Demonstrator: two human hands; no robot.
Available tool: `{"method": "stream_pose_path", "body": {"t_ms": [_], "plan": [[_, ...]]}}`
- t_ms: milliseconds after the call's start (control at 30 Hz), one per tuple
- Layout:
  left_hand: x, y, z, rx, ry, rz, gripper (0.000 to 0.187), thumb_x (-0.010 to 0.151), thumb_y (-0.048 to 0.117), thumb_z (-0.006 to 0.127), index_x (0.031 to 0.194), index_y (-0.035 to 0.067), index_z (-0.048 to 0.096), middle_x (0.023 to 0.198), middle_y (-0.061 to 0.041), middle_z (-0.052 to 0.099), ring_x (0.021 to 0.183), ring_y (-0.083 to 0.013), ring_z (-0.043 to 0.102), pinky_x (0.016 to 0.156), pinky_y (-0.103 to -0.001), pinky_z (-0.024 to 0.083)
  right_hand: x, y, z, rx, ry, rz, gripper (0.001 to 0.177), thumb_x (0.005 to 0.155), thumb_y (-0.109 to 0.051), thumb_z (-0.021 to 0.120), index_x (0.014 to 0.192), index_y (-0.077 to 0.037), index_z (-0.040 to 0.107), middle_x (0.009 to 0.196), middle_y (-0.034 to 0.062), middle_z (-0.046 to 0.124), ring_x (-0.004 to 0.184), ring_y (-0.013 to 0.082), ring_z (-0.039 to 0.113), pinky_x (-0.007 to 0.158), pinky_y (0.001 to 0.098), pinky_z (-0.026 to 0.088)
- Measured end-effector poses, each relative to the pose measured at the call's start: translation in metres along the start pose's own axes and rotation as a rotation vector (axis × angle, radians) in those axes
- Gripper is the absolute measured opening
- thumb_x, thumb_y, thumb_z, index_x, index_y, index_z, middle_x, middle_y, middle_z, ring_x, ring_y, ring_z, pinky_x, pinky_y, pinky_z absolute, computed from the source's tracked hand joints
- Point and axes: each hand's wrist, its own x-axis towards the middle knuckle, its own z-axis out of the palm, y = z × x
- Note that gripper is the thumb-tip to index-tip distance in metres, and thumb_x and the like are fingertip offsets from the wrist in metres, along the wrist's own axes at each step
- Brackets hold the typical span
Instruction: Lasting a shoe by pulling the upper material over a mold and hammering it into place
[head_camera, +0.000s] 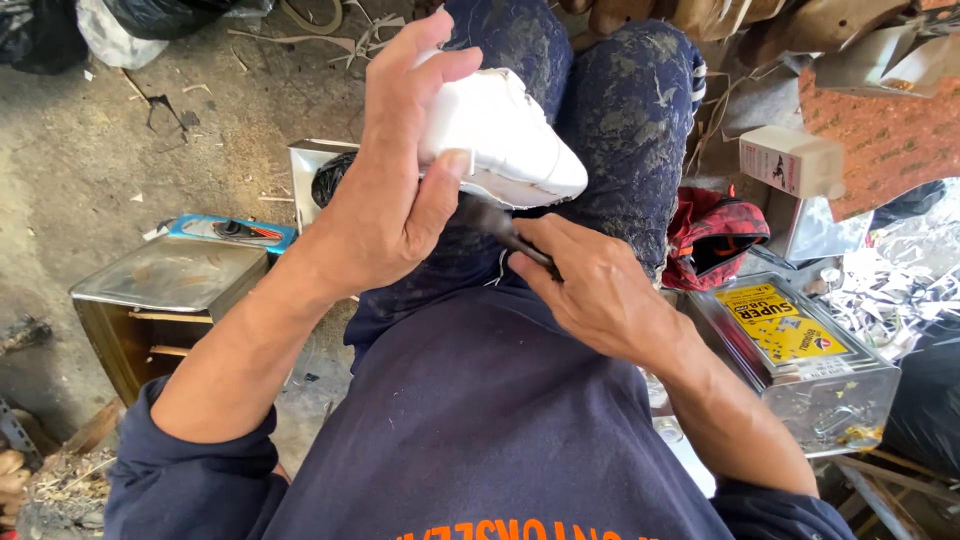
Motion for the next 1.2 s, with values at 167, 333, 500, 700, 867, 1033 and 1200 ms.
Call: {"method": "stream_pose_path", "body": {"t_ms": [167,333,500,700,867,1033,1200], "plan": [[0.005,0.005,-0.005,-0.068,-0.023,-0.035,0.050,0.107,0.003,0.051,0.153,-0.003,0.033,0.164,-0.017,0.018,0.159,-0.0379,0.025,0.137,-0.051,0.025,0.012,0.002,-0.005,0.000,-0.048,-0.021,0.033,0.097,-0.014,0.062,0.125,0.002,0.060,0.113,0.0172,0.070,0.085,0.0347,0.068,0.072,0.0424,0.053],[0.006,0.009,-0.008,-0.075,-0.041,-0.053,0.048,0.105,0.003,0.049,0.150,-0.006,0.034,0.162,-0.018,0.018,0.155,-0.0389,0.028,0.134,-0.051,0.027,0.022,-0.001,-0.021,0.054,-0.128,0.052,0.030,0.096,-0.015,0.061,0.124,-0.004,0.062,0.099,0.0127,0.076,0.066,0.0306,0.068,0.061,0.0437,0.052],[0.008,0.002,-0.010,-0.080,-0.034,-0.058,0.050,0.105,0.005,0.046,0.152,-0.005,0.029,0.162,-0.018,0.019,0.155,-0.0375,0.028,0.134,-0.050,0.027,0.020,-0.001,-0.002,0.252,-0.107,0.199,0.027,0.095,-0.011,0.062,0.121,-0.002,0.066,0.081,0.0068,0.076,0.064,0.0161,0.074,0.056,0.0308,0.057],[0.008,0.001,-0.005,-0.080,-0.027,-0.034,0.047,0.109,0.011,0.047,0.151,0.001,0.030,0.161,-0.020,0.022,0.154,-0.0401,0.031,0.134,-0.053,0.029,0.011,0.009,0.041,-0.065,0.338,-0.049,0.027,0.091,0.000,0.077,0.115,0.001,0.065,0.099,0.0109,0.072,0.064,0.0241,0.066,0.057,0.0362,0.052],[0.005,0.008,-0.001,-0.065,-0.046,-0.028,0.046,0.107,0.012,0.050,0.148,0.000,0.032,0.157,-0.021,0.021,0.152,-0.0413,0.028,0.132,-0.054,0.027,-0.003,-0.012,0.050,-0.145,0.351,0.022,0.026,0.093,-0.001,0.074,0.115,-0.001,0.061,0.089,0.0076,0.068,0.065,0.0218,0.064,0.056,0.0342,0.049],[0.003,0.011,-0.003,-0.082,-0.071,-0.034,0.045,0.107,0.014,0.053,0.147,0.003,0.037,0.158,-0.020,0.022,0.150,-0.0403,0.030,0.129,-0.052,0.029,-0.007,-0.010,0.042,-0.234,0.308,0.013,0.022,0.094,-0.008,0.074,0.113,-0.002,0.064,0.088,0.0056,0.070,0.058,0.0229,0.063,0.049,0.0353,0.047],[0.002,0.007,-0.010,-0.041,-0.066,-0.001,0.041,0.107,0.012,0.052,0.144,-0.001,0.040,0.154,-0.021,0.024,0.146,-0.0408,0.032,0.126,-0.050,0.031,0.001,-0.010,0.033,-0.226,0.297,-0.033,0.023,0.093,-0.009,0.074,0.113,-0.003,0.065,0.098,0.0118,0.071,0.067,0.0306,0.066,0.055,0.0406,0.049]]}}
